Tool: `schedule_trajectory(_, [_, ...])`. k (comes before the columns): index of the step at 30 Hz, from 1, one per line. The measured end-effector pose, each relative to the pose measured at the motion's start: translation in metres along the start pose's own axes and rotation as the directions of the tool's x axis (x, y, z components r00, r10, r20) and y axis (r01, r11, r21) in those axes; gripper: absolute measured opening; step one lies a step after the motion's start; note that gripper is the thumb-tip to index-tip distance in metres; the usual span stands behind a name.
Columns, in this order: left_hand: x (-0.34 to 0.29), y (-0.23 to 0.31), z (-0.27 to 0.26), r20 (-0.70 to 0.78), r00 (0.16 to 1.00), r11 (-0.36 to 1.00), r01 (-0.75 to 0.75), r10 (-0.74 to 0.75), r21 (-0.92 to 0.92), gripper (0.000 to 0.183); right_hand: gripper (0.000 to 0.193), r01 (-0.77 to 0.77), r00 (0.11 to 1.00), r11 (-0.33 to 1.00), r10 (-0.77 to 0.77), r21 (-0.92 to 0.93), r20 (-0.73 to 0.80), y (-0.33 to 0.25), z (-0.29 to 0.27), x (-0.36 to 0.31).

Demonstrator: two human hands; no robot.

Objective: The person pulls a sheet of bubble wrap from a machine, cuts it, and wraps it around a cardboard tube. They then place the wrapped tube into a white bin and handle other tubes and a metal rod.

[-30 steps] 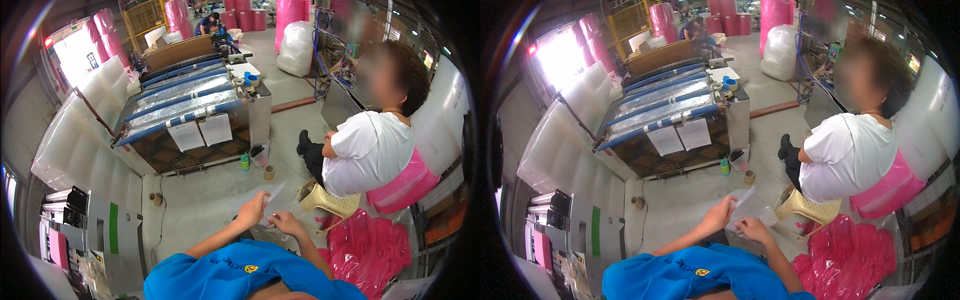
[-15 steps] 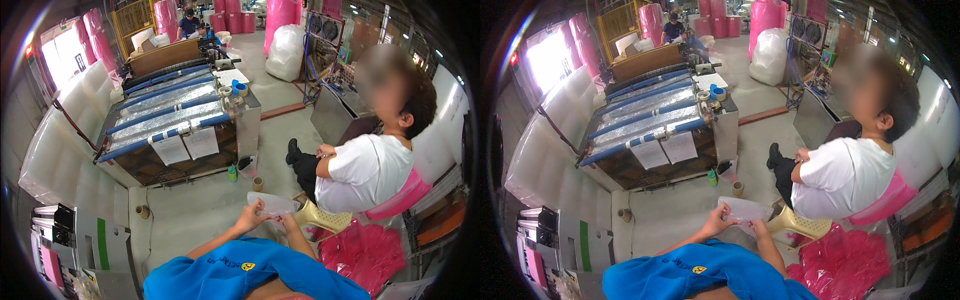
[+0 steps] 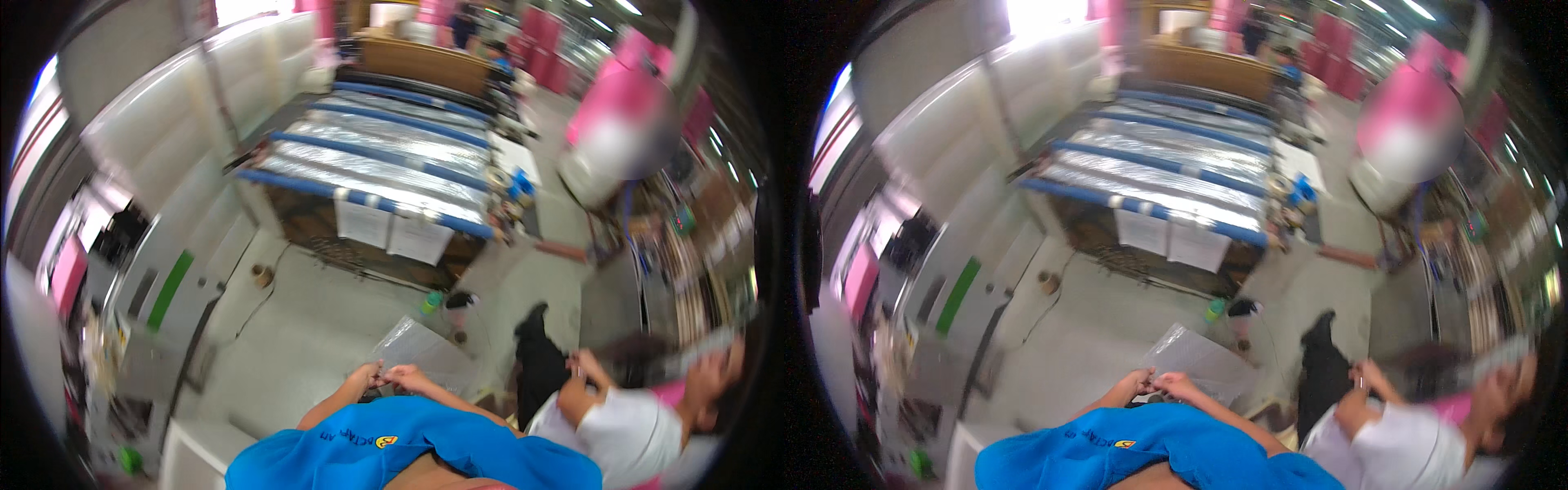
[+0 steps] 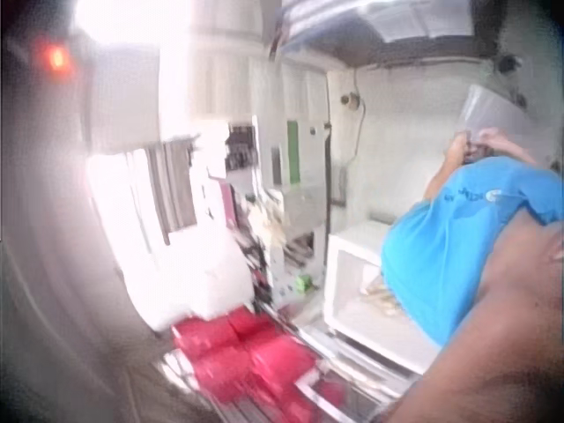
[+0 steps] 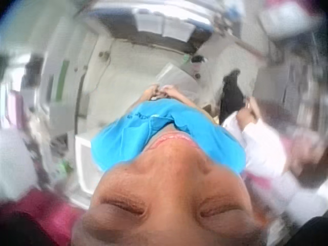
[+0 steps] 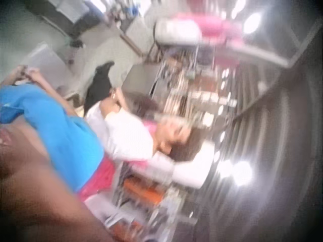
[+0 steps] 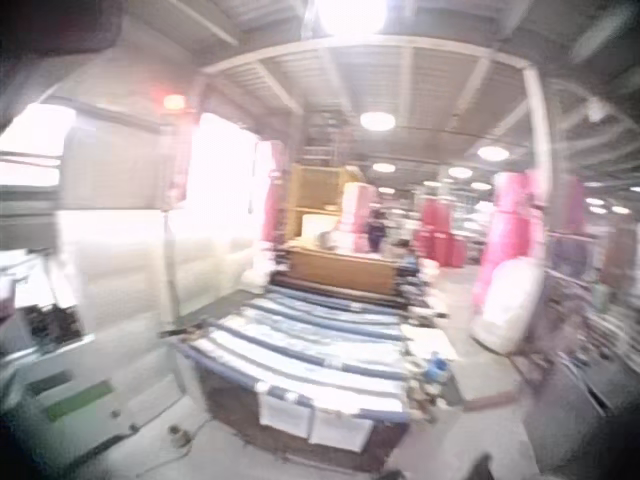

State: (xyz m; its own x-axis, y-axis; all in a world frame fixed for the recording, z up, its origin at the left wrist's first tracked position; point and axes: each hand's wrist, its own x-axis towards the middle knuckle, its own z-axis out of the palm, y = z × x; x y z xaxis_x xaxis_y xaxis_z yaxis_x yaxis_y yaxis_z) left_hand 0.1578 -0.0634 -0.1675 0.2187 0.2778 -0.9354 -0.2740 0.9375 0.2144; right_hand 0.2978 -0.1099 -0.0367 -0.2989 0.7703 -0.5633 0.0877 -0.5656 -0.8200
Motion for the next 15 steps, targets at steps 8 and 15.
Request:
schedule_trajectory(8, [-0.099, 0.099, 0.022, -0.656, 0.381, 0.718, -0.589, 0.652, 0.371, 0.033, 0.012, 0.098, 0.961, 0.985, -0.056, -0.144, 0.271, -0.095, 0.011, 0.1])
schedule_trajectory(15, [-0.163, 0.047, -0.121, -0.862, 0.02, 0.752, -0.499, 0.507, 0.431, 0.023, 0.01, -0.029, 0.896, 0.987, 0.095, -0.156, 0.434, -0.125, 0.069, 0.148])
